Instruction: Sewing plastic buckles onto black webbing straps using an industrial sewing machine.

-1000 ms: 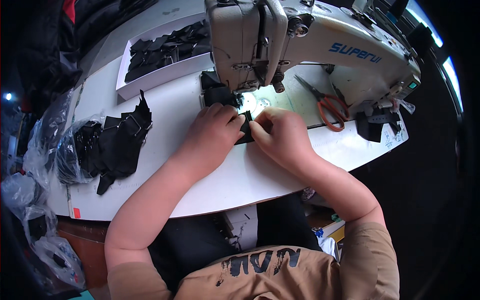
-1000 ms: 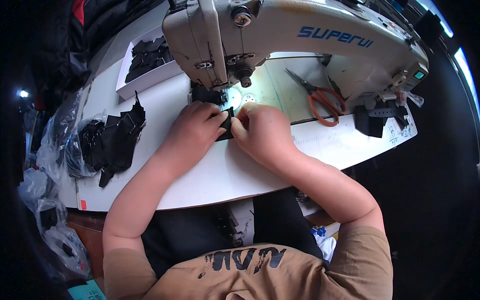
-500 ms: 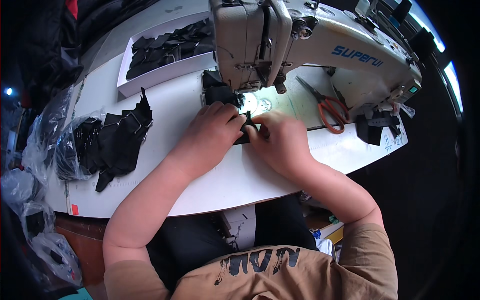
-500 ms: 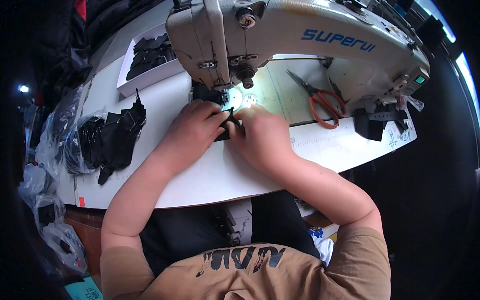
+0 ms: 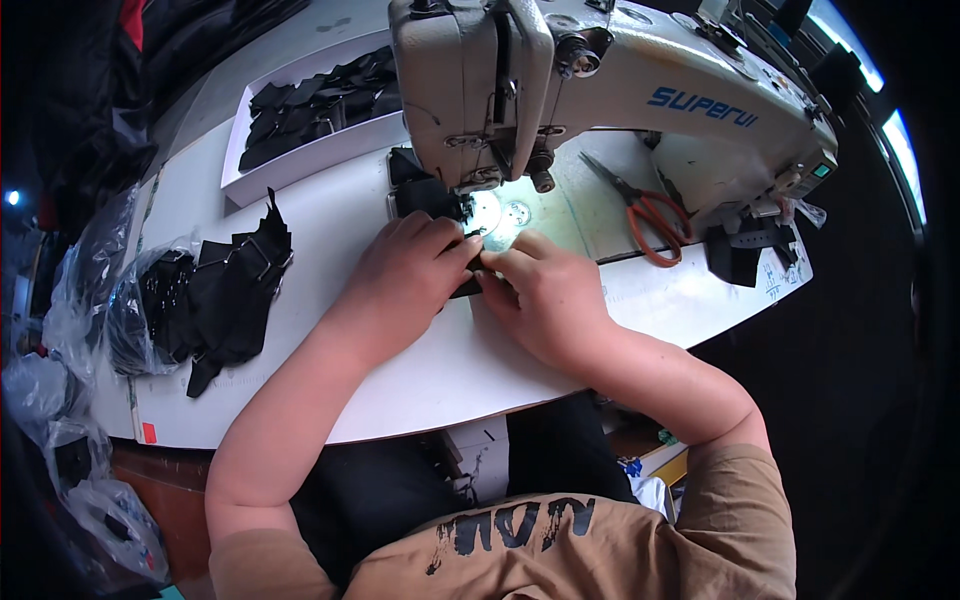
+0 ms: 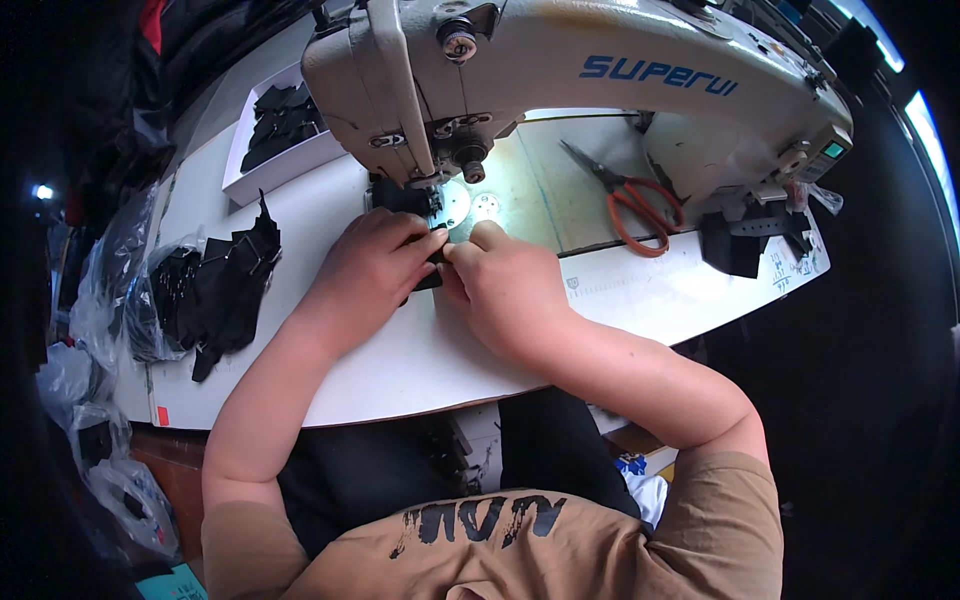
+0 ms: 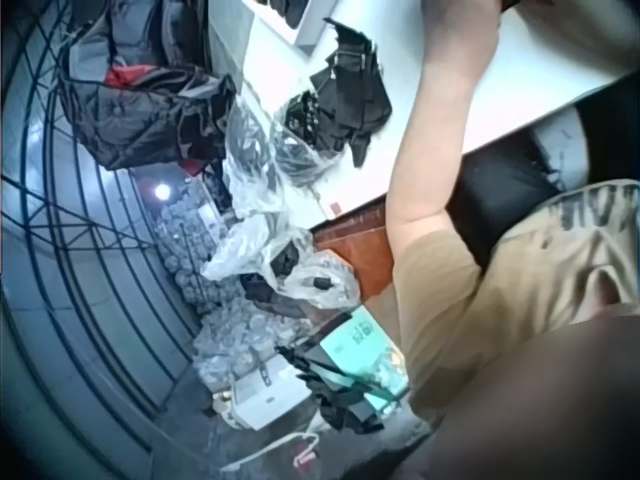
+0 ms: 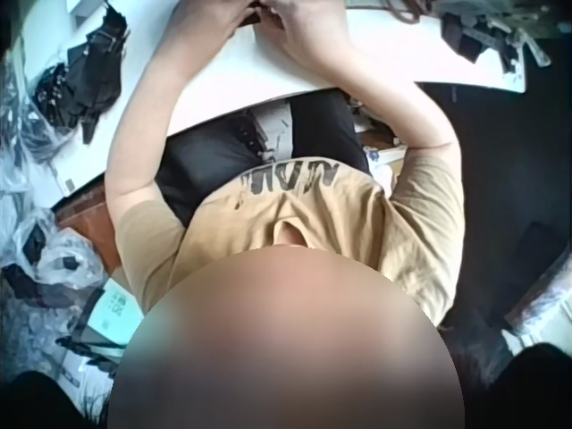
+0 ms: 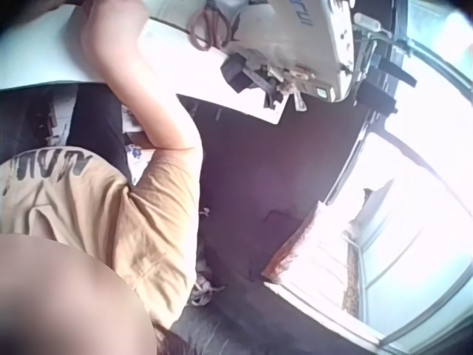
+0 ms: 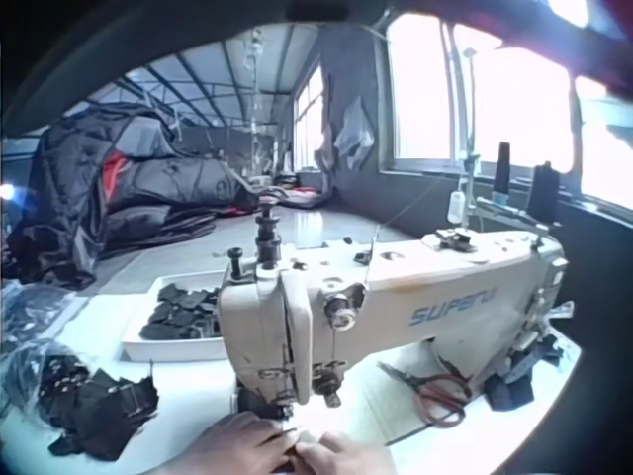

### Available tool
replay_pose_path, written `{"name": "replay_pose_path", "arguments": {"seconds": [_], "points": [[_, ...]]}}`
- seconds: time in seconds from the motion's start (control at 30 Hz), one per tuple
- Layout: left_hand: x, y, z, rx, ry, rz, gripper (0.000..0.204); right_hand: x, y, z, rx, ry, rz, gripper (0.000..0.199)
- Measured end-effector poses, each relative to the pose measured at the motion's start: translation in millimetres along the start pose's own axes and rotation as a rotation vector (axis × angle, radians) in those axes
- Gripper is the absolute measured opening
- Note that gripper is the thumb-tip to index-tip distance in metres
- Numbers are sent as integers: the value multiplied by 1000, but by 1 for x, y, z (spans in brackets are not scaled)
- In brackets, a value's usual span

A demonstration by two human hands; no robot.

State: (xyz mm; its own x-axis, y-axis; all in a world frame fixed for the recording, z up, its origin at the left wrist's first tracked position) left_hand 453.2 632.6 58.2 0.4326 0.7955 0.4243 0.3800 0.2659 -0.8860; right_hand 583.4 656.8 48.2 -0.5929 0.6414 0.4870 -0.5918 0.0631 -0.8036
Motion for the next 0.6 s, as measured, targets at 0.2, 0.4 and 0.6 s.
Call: {"name": "replay_pose_path", "arguments": {"seconds": [0.2, 0.4, 0.6], "points": [[1, 1, 5, 66, -14, -6, 35, 1, 4, 9, -170, -59, 70, 20], [3, 0, 9, 53, 10, -12, 30, 2, 7, 12, -246, -63, 125, 23], [8, -1, 12, 55, 11, -4, 29, 3, 7, 12, -244, -47, 137, 27]]}}
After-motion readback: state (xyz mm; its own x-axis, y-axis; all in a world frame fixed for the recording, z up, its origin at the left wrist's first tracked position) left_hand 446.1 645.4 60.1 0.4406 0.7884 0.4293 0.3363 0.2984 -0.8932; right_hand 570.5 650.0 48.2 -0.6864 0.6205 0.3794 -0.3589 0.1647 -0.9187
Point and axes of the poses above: each hand's wrist, its own x-axis towards the middle knuckle, its own y-axis out of the palm, z = x × y, the point moved 7 cm from there along x, towards the middle knuckle
